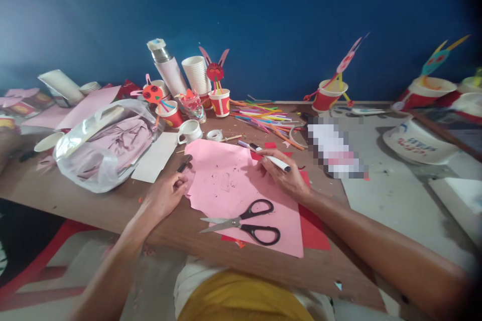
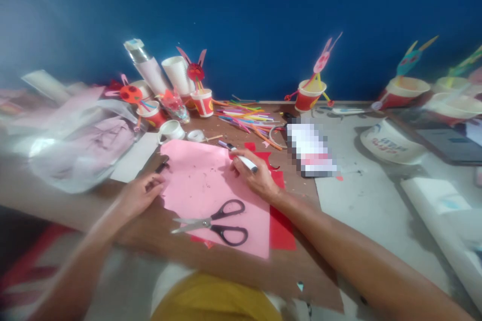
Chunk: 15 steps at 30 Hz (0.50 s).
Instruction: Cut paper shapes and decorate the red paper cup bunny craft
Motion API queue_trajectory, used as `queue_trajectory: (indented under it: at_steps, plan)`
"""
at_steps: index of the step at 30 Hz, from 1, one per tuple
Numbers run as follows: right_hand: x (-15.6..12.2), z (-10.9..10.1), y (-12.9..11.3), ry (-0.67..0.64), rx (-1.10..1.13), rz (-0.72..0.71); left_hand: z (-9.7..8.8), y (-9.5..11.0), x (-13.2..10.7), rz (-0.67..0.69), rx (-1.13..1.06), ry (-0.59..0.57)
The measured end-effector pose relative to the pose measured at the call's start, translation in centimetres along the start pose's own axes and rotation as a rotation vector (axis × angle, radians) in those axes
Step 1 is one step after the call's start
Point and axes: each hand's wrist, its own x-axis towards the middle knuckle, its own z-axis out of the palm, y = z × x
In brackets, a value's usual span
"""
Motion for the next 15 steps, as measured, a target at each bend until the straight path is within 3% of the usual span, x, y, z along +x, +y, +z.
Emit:
queue_trajectory:
  at_steps: [6, 9, 12, 15]
  plan:
    - [-0.1, 0.1, 0.0, 0.013, 0.006, -0.016, -0.4, 0.1, 0.3, -0.025, 0.053, -0.019]
    - [-0.1, 0.1, 0.2, 0.013, 0.002, -0.008, -1.2, 0.3, -0.4, -0.03, 0.017, 0.031]
    - [0.0, 0.1, 0.3, 0.01, -0.014, 0.003, -2.0, 2.2, -1.5, 0.011, -0.113, 0.125]
    - [0.0, 0.1, 0.3, 0.008, -0.029, 0.012, -1.4, 5.6, -2.1, 0.092, -0.329, -0.012]
